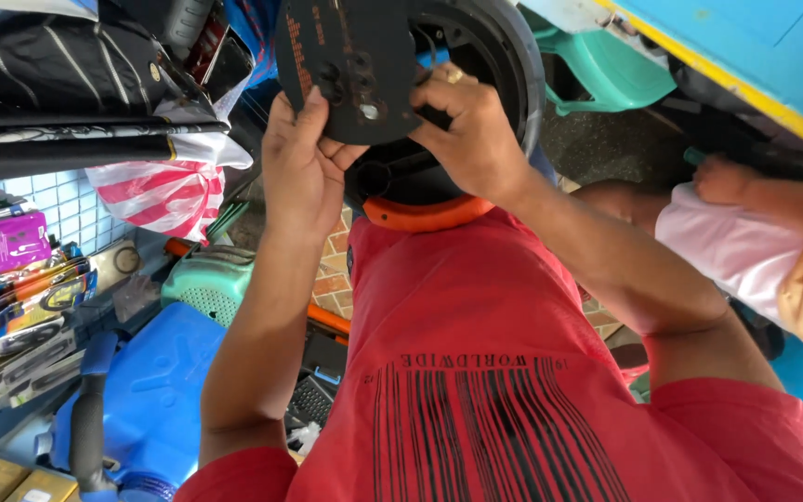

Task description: Connecting internal wires and a power cable to a portable speaker unit on a repair bench.

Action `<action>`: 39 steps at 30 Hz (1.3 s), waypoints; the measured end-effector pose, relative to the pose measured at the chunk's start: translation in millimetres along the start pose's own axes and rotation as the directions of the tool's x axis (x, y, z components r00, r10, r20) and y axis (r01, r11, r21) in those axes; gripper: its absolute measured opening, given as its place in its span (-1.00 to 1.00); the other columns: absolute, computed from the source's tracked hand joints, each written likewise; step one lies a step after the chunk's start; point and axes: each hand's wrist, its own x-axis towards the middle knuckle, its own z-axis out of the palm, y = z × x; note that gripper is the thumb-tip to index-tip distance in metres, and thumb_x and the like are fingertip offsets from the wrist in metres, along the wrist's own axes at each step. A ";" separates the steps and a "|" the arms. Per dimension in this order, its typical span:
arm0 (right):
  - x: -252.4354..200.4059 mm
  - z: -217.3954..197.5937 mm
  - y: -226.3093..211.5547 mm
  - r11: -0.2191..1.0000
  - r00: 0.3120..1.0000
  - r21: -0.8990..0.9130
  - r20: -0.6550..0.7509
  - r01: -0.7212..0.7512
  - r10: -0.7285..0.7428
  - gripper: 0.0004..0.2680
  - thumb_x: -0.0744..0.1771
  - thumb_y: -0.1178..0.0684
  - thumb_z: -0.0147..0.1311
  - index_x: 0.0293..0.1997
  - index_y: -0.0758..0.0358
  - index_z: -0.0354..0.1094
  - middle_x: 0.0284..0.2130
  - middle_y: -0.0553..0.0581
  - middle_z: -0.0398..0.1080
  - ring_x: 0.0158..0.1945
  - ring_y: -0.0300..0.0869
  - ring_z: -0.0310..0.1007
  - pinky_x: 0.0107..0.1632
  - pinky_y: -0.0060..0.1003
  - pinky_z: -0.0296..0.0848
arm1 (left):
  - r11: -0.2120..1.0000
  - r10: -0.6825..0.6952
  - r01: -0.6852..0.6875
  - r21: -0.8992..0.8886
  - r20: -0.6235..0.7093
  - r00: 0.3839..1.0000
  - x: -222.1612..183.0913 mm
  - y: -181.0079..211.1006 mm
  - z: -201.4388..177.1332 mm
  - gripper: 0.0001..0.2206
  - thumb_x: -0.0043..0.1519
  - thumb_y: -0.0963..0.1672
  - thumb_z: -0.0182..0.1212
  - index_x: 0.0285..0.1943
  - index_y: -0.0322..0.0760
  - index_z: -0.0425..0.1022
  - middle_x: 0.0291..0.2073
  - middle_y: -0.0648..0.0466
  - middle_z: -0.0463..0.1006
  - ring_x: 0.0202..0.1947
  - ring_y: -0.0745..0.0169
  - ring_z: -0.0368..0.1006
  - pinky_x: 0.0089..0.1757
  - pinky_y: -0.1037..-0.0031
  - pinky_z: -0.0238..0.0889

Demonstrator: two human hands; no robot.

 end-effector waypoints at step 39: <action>-13.0 -77.8 54.0 0.728 0.875 -0.524 0.074 0.442 -0.479 -0.88 0.30 0.14 0.39 -0.24 0.30 0.52 -0.31 0.11 0.41 -0.15 0.04 0.46 -0.09 -0.12 0.45 | 0.962 0.038 -0.001 0.272 -0.129 0.991 -48.9 -41.0 -8.1 -0.69 0.33 -0.08 0.28 0.09 -0.45 0.51 -0.17 -0.37 0.62 -0.32 -0.30 0.65 -0.27 0.03 0.59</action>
